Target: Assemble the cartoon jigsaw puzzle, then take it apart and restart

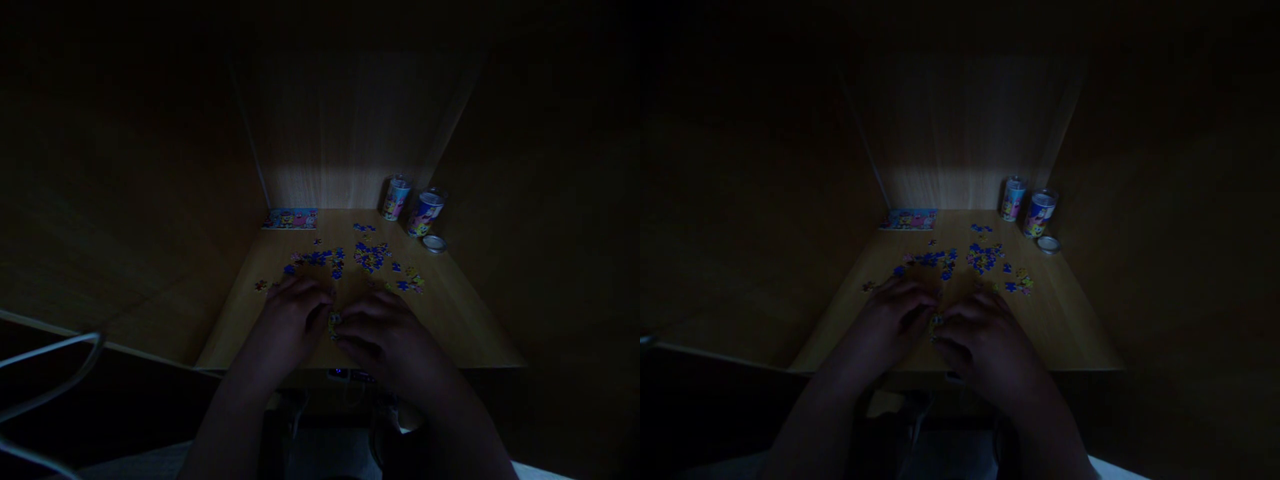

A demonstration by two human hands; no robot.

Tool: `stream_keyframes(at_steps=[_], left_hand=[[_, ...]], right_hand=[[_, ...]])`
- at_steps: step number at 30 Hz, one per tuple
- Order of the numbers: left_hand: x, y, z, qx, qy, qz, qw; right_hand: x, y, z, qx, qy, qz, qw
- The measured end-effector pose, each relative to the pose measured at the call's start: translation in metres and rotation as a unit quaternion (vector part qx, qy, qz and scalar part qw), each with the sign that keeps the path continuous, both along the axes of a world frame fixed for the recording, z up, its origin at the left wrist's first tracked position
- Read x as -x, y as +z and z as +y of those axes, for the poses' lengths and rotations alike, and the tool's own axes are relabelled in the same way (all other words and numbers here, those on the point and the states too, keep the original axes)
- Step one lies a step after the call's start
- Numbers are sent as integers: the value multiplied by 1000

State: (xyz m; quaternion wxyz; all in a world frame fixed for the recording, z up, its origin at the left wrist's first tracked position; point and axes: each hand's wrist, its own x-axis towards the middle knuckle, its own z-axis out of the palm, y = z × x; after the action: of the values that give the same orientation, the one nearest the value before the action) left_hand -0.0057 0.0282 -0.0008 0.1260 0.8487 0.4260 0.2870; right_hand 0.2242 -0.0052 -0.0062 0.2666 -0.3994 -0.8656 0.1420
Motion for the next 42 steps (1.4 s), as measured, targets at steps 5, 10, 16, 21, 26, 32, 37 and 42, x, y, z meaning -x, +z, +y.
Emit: stream_keyframes(at_steps=[5,10,16,21,26,32,37,42], left_hand=[[0,-2,0,-13,9,13,1000],[1,-2,-1,-32,21,6,999],[2,3,-5,-30,-4,-5,1000],[4,0,-5,-2,-56,12,998],[3,1,-3,-4,-76,15,997],[1,0,-3,-14,-61,25,998],[3,-1,-4,-19,-60,15,998],[2,1,-6,-4,-73,20,997]], right_hand=[[1,1,-1,0,1,4,1000],[-1,1,-1,-5,-15,33,999],[-11,-8,4,-50,-326,-3,944],[-9,-9,4,-48,-401,-82,911],[-12,-6,5,-40,-373,-38,926],[-27,-7,4,11,-261,38,965],[-32,-5,1,16,-271,13,962],[-23,-1,-3,56,-266,9,962]])
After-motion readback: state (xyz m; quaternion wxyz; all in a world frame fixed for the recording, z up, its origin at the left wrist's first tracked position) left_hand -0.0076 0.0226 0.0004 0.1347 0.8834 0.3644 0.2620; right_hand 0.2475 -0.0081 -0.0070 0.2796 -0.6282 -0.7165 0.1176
